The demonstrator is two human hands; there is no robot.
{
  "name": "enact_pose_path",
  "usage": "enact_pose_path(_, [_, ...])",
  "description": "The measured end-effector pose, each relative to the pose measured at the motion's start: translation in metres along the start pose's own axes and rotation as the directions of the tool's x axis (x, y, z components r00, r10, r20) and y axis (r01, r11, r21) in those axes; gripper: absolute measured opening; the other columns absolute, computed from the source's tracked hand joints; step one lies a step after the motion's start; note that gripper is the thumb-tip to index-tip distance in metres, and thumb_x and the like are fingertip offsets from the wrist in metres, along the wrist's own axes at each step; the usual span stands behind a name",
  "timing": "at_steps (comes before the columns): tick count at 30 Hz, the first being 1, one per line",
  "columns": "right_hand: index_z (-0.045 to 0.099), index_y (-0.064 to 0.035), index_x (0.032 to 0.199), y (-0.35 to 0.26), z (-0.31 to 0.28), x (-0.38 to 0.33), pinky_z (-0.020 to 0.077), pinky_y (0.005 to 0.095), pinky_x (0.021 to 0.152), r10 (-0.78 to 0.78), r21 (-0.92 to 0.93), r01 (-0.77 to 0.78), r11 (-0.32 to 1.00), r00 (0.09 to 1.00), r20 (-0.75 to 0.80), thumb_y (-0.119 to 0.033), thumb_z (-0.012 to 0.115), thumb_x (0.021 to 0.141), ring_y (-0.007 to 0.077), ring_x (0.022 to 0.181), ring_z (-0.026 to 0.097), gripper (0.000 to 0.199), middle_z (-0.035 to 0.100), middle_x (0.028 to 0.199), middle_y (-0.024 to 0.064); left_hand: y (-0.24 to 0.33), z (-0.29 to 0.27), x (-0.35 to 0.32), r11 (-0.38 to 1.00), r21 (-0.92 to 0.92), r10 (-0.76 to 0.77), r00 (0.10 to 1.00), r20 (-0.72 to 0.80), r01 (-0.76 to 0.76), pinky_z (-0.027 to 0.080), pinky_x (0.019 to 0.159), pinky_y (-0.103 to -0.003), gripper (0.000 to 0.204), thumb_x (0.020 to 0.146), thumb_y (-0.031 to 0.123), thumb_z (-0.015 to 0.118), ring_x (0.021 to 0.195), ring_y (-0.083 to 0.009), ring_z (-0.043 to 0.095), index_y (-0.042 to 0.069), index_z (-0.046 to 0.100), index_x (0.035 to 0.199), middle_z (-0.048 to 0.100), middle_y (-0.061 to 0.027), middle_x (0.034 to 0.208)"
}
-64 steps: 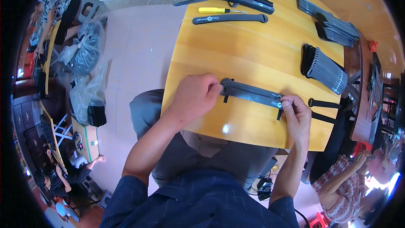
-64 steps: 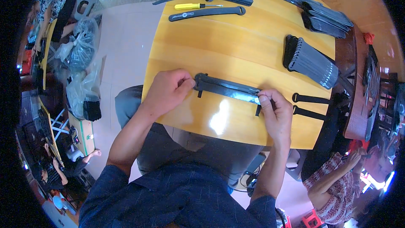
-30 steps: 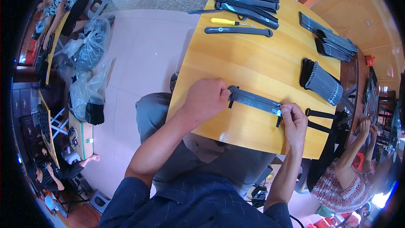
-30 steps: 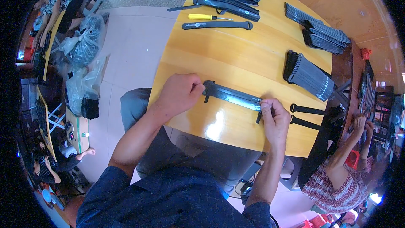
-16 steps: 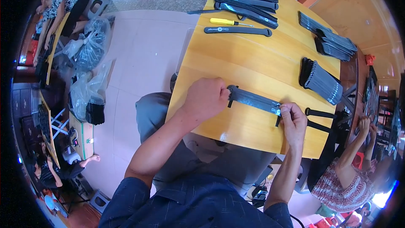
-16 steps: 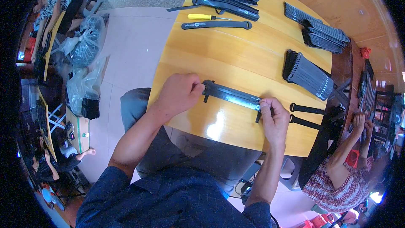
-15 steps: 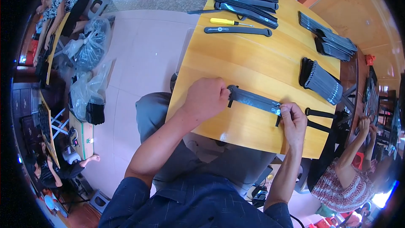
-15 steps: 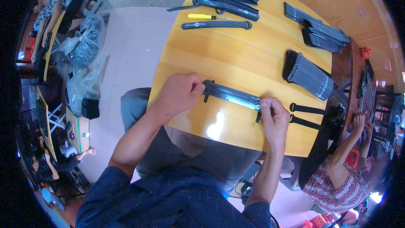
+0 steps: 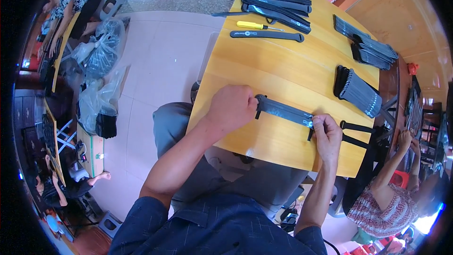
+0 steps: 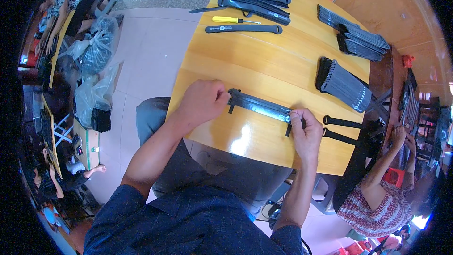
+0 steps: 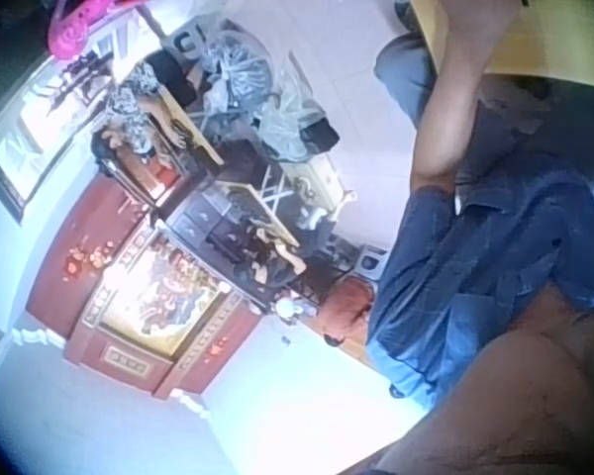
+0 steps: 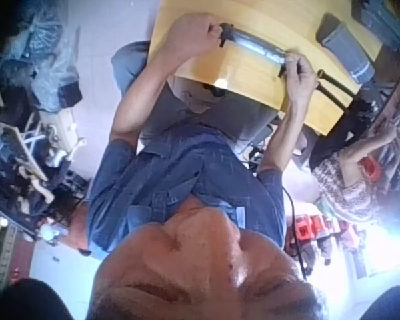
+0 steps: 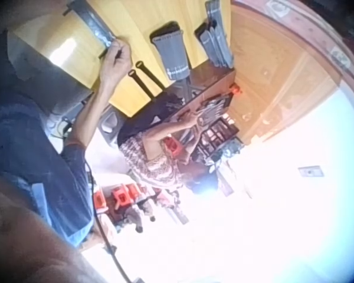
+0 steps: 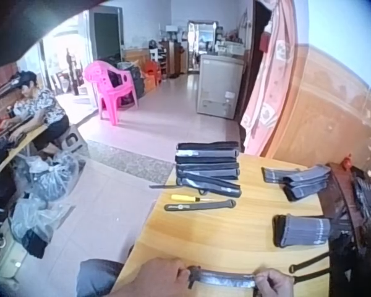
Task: Assembling plastic and metal components onto textile straps at a workshop table.
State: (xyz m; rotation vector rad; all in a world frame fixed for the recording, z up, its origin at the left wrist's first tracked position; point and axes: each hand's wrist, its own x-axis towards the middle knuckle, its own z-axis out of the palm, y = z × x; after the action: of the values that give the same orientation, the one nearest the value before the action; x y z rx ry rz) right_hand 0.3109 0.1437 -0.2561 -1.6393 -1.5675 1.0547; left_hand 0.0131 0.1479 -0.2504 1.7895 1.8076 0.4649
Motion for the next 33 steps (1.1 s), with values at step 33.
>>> enact_pose_path(33, [0.071, -0.0017, 0.091, 0.01, 0.003, 0.007, 0.0441, 0.0227, 0.058, -0.03, -0.059, 0.027, 0.998, 0.998, -0.049, -0.015, 0.07, 0.098, 0.0032, 0.064, 0.051, 0.015, 0.061, 0.07, -0.0047, 0.008, -0.003, 0.003, 0.995, 0.074, -0.077, 0.996, 0.042, 0.074, 0.057, 0.077, -0.051, 0.025, 0.085, 0.025, 0.069, 0.086, -0.0399, 0.072, 0.001, 0.076, 0.086, 0.073, -0.0214, 0.088])
